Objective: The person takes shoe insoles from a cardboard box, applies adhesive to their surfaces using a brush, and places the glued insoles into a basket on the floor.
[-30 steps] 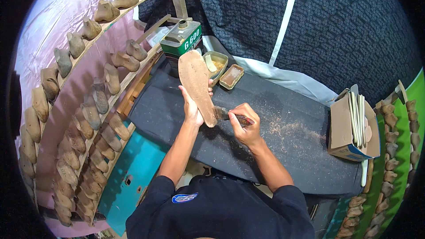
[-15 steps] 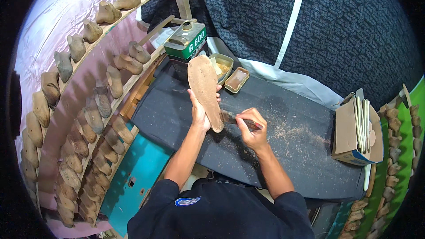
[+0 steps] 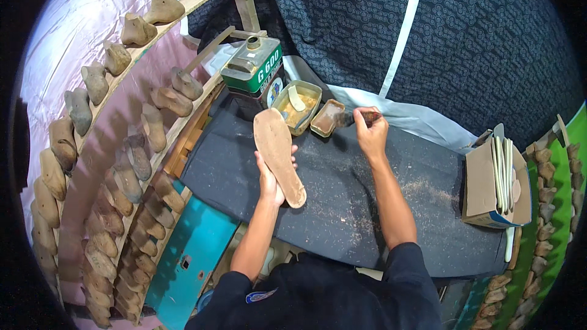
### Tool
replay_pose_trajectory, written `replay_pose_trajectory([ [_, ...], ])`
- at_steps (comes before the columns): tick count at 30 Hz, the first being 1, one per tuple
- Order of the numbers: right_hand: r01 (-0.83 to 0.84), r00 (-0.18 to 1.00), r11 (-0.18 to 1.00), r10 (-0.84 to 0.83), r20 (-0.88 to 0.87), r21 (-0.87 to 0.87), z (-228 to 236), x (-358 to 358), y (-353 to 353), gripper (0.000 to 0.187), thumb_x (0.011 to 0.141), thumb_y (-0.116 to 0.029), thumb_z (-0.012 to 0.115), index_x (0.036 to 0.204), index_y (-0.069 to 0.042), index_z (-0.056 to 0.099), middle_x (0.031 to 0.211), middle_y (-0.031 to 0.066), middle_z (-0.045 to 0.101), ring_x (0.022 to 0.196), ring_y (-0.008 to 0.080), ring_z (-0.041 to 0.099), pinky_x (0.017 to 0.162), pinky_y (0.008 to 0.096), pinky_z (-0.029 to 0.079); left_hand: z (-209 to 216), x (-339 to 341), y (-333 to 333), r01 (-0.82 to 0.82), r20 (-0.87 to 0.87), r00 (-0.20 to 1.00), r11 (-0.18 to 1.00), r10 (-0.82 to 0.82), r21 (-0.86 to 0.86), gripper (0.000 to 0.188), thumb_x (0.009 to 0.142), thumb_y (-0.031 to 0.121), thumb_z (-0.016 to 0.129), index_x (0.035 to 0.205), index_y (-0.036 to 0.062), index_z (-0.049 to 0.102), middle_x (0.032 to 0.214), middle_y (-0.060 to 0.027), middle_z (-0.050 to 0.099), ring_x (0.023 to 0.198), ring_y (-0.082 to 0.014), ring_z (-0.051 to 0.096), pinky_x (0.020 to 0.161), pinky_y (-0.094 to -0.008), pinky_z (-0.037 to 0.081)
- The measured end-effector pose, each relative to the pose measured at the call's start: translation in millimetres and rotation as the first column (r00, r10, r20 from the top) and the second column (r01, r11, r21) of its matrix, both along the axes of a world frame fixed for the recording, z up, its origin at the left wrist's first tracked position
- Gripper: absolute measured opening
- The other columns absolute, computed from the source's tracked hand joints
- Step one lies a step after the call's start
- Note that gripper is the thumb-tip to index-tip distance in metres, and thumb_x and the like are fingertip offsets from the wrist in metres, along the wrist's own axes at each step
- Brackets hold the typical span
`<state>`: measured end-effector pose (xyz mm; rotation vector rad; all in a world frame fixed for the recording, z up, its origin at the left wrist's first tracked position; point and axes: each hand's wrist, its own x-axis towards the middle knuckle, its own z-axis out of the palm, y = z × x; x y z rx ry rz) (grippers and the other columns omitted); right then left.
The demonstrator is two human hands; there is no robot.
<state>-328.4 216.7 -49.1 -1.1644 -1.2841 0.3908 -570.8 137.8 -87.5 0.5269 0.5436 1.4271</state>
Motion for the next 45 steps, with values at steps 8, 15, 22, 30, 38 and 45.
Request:
replay_pose_trajectory([
  [8,-0.116,0.932,0.992,0.094,0.35,0.044,-37,-10,64,0.019,0.086,-0.001,0.063,0.104,-0.003,0.069,0.118,0.0138,0.065,0.103,0.0258,0.065,0.075,0.0337,0.055,-7,2,-11,0.09,0.017,0.996,0.995,-0.09,-0.043,0.077,0.098,0.065,0.02,0.138,0.0046,0.046,0.119,-0.0138,0.064,0.089,-0.0152,0.058,0.08,-0.0291,0.049],
  [15,-0.192,0.813,0.981,0.14,0.566,0.034,-60,-17,54,0.031,0.079,0.004,0.063,0.108,-0.004,0.069,0.126,0.0139,0.062,0.107,0.0333,0.06,0.088,0.0371,0.052,-11,5,-18,0.108,0.054,0.993,0.991,-0.104,-0.081,0.076,0.099,0.064,0.019,0.137,0.0044,0.046,0.119,-0.0147,0.064,0.087,-0.0151,0.059,0.079,-0.0288,0.05],
  [22,-0.2,0.73,0.979,0.174,0.661,-0.036,-61,-12,46,0.027,0.078,-0.007,0.068,0.104,-0.004,0.07,0.127,0.013,0.061,0.111,0.0326,0.056,0.099,0.0406,0.045,-17,5,-33,0.165,0.154,0.976,0.984,-0.155,-0.059,0.074,0.1,0.061,0.02,0.14,0.004,0.043,0.119,-0.0202,0.063,0.085,-0.0171,0.061,0.077,-0.0311,0.052],
  [30,-0.239,0.9,0.967,0.187,0.393,0.089,-26,-60,-12,0.023,0.083,-0.008,0.066,0.105,-0.001,0.068,0.121,0.0153,0.063,0.115,0.0331,0.056,0.1,0.0409,0.043,-27,-6,-68,0.084,0.167,0.983,0.996,-0.078,-0.028,0.07,0.101,0.058,0.02,0.142,0.0048,0.041,0.122,-0.022,0.062,0.086,-0.0186,0.062,0.079,-0.0313,0.053],
  [38,-0.594,0.79,0.779,0.612,0.037,-0.2,-32,-119,-131,0.03,0.087,-0.01,0.065,0.115,0.0,0.064,0.106,0.0127,0.066,0.089,0.0208,0.066,0.075,0.0317,0.054,-38,-15,-131,-0.106,0.082,0.99,0.99,0.113,-0.09,0.069,0.101,0.058,0.023,0.139,0.0048,0.044,0.125,-0.0184,0.061,0.092,-0.0201,0.065,0.083,-0.0328,0.053],
  [45,-0.731,0.662,0.592,0.736,-0.141,-0.338,-60,-98,-226,0.056,0.088,-0.003,0.064,0.14,-0.002,0.045,0.108,0.0087,0.063,0.089,0.0119,0.061,0.077,0.0282,0.053,-40,14,-210,-0.123,0.16,0.977,0.986,0.141,-0.115,0.069,0.101,0.058,0.025,0.139,0.0041,0.044,0.122,-0.0151,0.061,0.114,-0.0252,0.06,0.096,-0.0383,0.048],
])
